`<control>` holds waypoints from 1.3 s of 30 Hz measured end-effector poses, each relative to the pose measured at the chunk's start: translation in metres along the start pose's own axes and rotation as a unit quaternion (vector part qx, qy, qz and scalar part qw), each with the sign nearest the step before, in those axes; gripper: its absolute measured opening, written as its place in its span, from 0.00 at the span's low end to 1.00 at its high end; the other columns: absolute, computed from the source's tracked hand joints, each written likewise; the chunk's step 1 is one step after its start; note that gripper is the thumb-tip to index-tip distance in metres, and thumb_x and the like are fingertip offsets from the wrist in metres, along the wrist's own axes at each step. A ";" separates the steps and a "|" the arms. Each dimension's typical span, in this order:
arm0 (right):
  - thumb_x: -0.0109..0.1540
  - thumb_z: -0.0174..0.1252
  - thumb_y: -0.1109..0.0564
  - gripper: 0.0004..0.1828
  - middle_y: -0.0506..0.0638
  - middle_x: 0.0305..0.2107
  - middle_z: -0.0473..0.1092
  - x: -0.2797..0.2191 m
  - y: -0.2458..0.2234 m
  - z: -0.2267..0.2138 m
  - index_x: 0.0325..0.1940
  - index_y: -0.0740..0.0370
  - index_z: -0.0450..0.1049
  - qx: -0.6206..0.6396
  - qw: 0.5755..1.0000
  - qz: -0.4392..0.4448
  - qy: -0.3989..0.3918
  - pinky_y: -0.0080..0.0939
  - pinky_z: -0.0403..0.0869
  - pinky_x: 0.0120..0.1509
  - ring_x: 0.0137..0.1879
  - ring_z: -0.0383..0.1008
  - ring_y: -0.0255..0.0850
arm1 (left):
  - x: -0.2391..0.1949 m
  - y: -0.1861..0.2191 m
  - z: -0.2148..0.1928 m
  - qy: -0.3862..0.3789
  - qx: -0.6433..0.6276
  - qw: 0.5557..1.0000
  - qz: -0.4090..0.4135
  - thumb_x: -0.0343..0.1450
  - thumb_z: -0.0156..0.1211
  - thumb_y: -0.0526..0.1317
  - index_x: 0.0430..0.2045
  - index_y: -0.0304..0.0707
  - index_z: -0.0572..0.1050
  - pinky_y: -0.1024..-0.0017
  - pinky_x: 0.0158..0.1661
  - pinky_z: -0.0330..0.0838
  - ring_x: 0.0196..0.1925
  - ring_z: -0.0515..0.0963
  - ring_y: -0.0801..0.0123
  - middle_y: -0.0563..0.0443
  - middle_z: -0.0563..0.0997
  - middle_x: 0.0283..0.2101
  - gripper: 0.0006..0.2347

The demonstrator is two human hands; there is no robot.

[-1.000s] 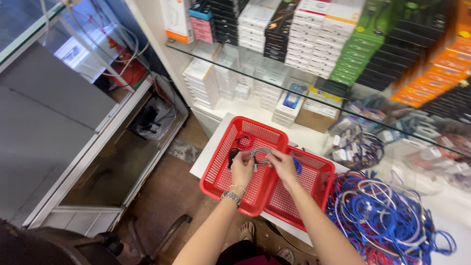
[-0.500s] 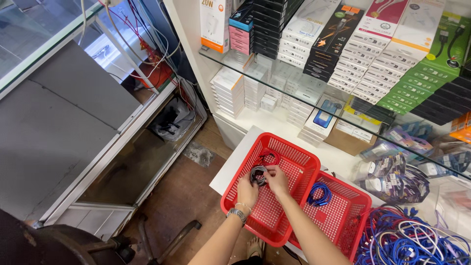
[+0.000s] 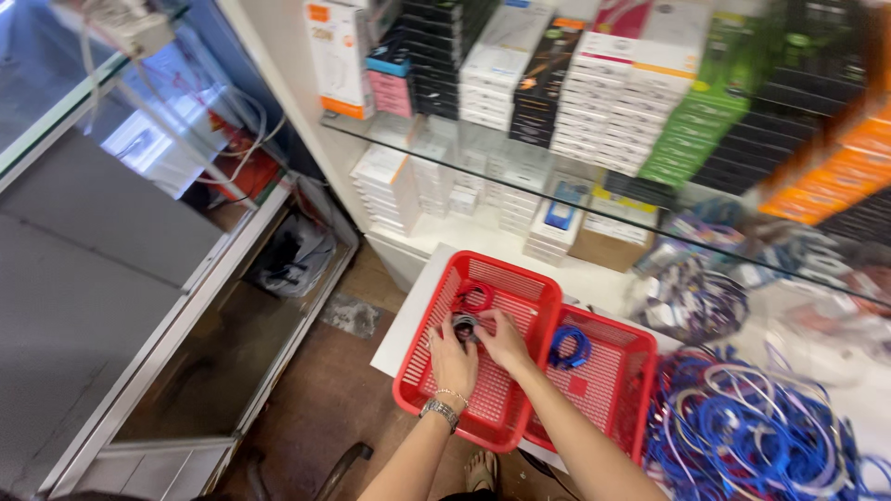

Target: The person untangles a pile of mixed USB cables on a counter and coils them by hand. They place the coiled cables into red plastic baskets, sorting them by color as they work.

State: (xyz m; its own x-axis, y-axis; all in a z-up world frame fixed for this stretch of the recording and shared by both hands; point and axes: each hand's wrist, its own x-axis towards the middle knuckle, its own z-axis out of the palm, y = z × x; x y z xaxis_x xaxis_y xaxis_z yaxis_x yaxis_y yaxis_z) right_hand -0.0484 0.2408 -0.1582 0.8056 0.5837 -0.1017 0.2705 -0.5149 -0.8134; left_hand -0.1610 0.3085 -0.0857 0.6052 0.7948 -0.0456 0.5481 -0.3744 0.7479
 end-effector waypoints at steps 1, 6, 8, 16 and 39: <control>0.61 0.64 0.50 0.20 0.55 0.54 0.71 -0.005 0.005 -0.008 0.55 0.59 0.74 0.027 0.999 0.023 -0.010 0.47 0.72 0.61 0.58 0.73 0.48 | -0.004 0.010 0.003 0.006 -0.017 0.999 0.027 0.66 0.61 0.33 0.61 0.31 0.64 0.54 0.58 0.66 0.58 0.71 0.41 0.30 0.69 0.57 0.26; 0.65 0.59 0.53 0.17 0.54 0.50 0.76 -0.021 0.020 -0.061 0.56 0.62 0.72 0.148 0.989 0.013 0.023 0.40 0.76 0.56 0.52 0.79 0.42 | -0.025 0.057 0.032 -0.020 -0.082 0.990 0.112 0.69 0.58 0.32 0.57 0.31 0.69 0.54 0.58 0.66 0.58 0.72 0.43 0.32 0.71 0.55 0.20; 0.65 0.58 0.54 0.17 0.53 0.48 0.77 -0.034 0.029 -0.091 0.55 0.63 0.73 0.174 0.983 0.023 0.042 0.41 0.77 0.56 0.51 0.80 0.41 | -0.038 0.077 0.048 -0.051 -0.117 0.984 0.128 0.70 0.57 0.32 0.56 0.31 0.69 0.55 0.57 0.66 0.58 0.72 0.43 0.32 0.71 0.55 0.18; 0.66 0.58 0.56 0.15 0.53 0.41 0.77 -0.112 0.077 -0.205 0.55 0.65 0.74 0.235 0.964 0.040 0.115 0.39 0.76 0.53 0.46 0.77 0.38 | -0.108 0.144 0.118 -0.163 -0.159 0.957 0.180 0.70 0.58 0.33 0.52 0.33 0.73 0.63 0.51 0.74 0.48 0.80 0.55 0.39 0.76 0.49 0.15; 0.53 0.71 0.49 0.19 0.59 0.30 0.73 -0.263 0.154 -0.321 0.34 0.65 0.75 -0.191 0.918 0.105 0.332 0.53 0.73 0.41 0.35 0.75 0.58 | -0.195 0.200 0.206 -0.260 -0.099 0.921 0.275 0.70 0.61 0.38 0.34 0.47 0.85 0.62 0.51 0.72 0.47 0.79 0.55 0.42 0.81 0.41 0.06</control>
State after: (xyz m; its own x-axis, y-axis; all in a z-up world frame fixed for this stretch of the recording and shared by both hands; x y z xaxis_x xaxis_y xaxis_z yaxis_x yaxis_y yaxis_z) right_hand -0.0498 -0.1936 -0.0727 0.9706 0.0008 0.2408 0.1353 -0.8293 -0.5422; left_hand -0.0507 -0.0199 -0.0632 0.9821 0.1570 0.1037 -0.0080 -0.5161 0.8565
